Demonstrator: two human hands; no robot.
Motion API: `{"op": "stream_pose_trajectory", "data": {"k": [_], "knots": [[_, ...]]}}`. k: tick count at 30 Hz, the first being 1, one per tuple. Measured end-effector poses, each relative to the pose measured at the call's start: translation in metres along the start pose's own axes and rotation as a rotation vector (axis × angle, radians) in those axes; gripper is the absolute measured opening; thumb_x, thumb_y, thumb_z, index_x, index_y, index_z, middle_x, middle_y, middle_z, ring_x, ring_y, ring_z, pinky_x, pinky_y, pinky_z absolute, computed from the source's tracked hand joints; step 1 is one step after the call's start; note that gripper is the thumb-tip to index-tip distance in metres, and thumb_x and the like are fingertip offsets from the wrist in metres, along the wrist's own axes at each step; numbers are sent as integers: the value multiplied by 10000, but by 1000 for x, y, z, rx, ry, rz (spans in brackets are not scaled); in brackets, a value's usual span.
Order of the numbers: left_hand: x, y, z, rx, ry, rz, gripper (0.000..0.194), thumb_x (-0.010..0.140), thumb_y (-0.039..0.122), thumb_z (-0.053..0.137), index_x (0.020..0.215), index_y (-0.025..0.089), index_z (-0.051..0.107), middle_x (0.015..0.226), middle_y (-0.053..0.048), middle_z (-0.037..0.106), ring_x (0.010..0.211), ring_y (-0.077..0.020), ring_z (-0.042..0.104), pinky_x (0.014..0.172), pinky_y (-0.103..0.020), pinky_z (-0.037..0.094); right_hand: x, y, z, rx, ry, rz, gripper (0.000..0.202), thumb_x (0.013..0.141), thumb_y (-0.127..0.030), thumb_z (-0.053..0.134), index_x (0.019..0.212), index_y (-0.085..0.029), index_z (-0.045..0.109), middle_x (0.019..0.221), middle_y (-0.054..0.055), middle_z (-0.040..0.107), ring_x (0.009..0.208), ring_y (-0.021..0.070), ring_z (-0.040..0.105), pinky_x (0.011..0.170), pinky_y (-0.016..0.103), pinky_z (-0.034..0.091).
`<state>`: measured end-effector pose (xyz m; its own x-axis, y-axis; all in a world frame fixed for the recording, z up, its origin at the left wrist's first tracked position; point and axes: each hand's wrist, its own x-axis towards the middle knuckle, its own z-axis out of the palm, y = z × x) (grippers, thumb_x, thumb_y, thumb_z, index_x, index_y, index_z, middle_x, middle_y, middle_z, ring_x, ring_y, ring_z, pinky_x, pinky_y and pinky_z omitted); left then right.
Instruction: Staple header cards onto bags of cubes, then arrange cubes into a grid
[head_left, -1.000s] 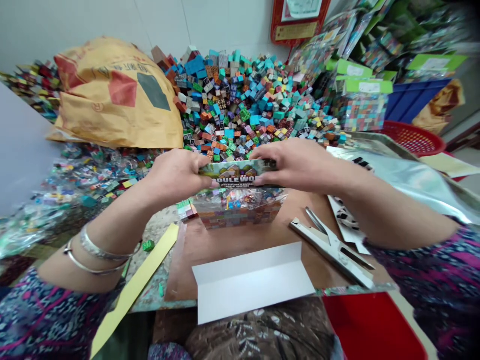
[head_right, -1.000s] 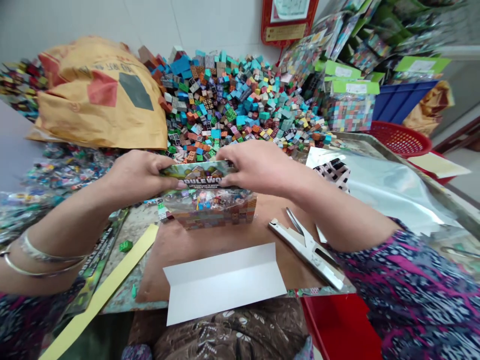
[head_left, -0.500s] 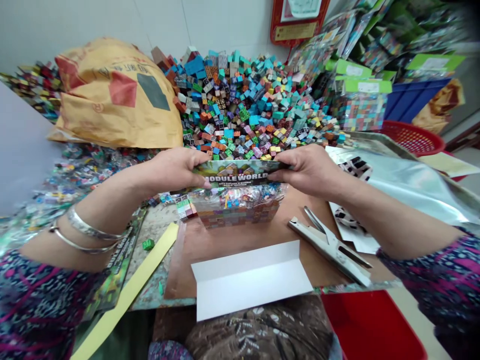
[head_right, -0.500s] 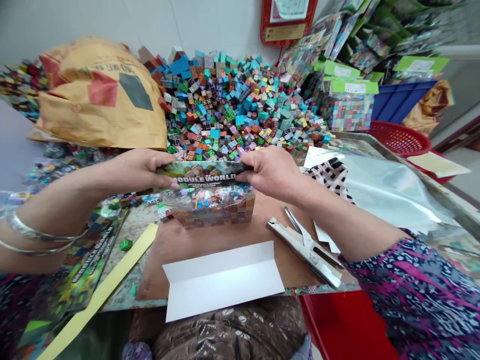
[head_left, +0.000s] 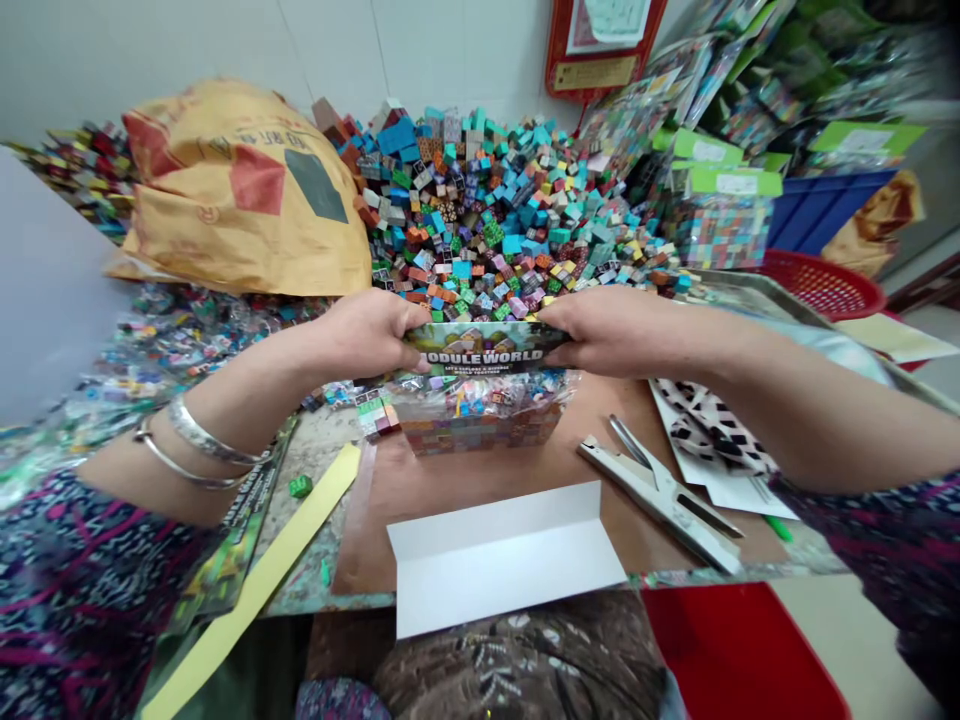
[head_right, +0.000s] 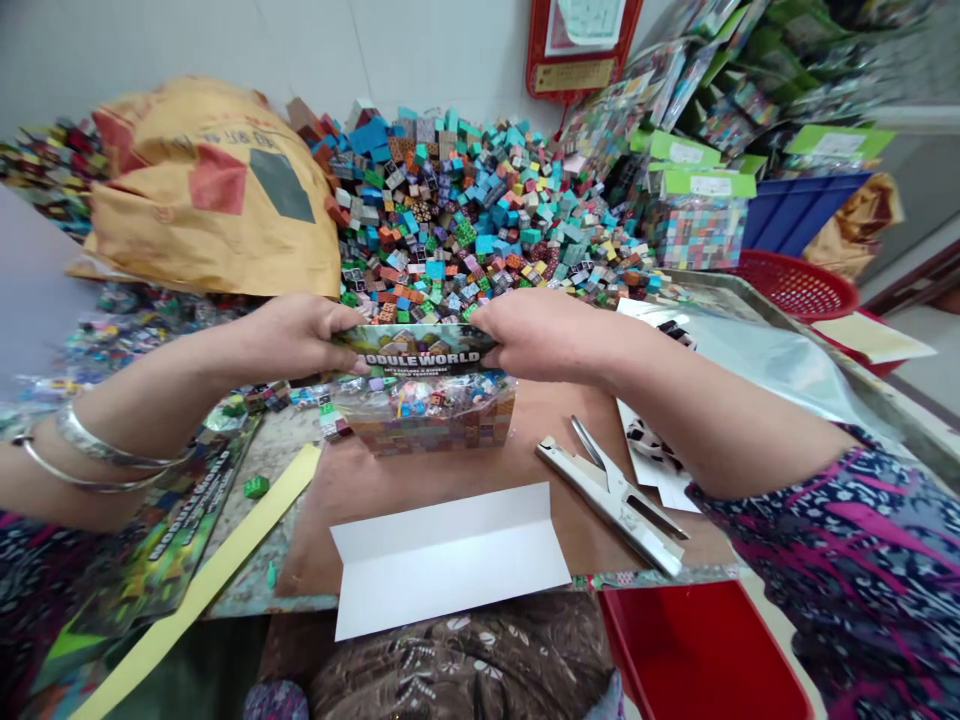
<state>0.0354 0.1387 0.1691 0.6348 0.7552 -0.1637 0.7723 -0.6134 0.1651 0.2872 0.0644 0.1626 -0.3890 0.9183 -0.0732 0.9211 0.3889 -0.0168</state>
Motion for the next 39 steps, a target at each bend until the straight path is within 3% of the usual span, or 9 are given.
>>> {"op": "stream_pose_trajectory", "data": {"k": [5, 11, 15, 19, 27, 35, 39], "knots": [[2, 2, -1, -3, -13, 20, 157, 688, 318, 635, 778, 191, 649, 637, 19, 577, 596, -145, 499, 591, -286, 302, 20, -22, -4, -71, -16, -105, 210, 889, -337, 518, 1026, -190, 580, 872, 68, 616, 657, 170, 487, 559, 299, 288], [-7, -5, 0, 80, 42, 55, 242, 706, 318, 679, 928, 224, 661, 729, -7, 639, 642, -180, 540, 601, -296, 290, 35, -34, 4, -13, 110, -51, 113, 837, -288, 537, 864, -205, 609, 754, 35, 588, 628, 150, 444, 538, 292, 222], [-11, -16, 1, -38, 101, 33, 204, 628, 297, 762, 767, 226, 630, 690, 3, 639, 603, -169, 517, 581, -294, 284, 34, -31, 7, 43, 146, -17, 90, 811, -289, 556, 796, -209, 592, 710, 16, 565, 606, 134, 420, 535, 283, 213], [-8, -19, 2, -56, 150, -5, 208, 630, 306, 764, 608, 218, 576, 534, 27, 554, 520, -152, 465, 553, -302, 265, 33, -29, 4, 35, 103, -50, 102, 826, -302, 560, 805, -203, 569, 708, 12, 549, 593, 128, 399, 530, 280, 211], [-5, -17, 5, -112, 185, -9, 154, 617, 272, 714, 540, 212, 595, 436, 45, 477, 486, -135, 411, 549, -304, 248, 49, -45, -1, 50, 119, -198, 193, 835, -379, 595, 860, -189, 615, 755, 34, 595, 597, 138, 414, 533, 289, 228], [-9, -25, 12, -138, 223, 60, 125, 650, 331, 665, 640, 208, 649, 524, 46, 528, 553, -130, 452, 553, -271, 278, 62, -77, 2, 112, 240, 3, 162, 780, -319, 628, 870, -222, 722, 811, 54, 684, 708, 179, 565, 560, 282, 271], [-17, -34, 20, -413, 269, 44, 228, 621, 345, 737, 796, 210, 680, 649, 42, 625, 622, -133, 527, 573, -242, 374, 61, -79, 3, 125, 242, 50, 175, 775, -289, 618, 886, -243, 745, 848, 56, 705, 734, 187, 586, 584, 282, 317]]}}
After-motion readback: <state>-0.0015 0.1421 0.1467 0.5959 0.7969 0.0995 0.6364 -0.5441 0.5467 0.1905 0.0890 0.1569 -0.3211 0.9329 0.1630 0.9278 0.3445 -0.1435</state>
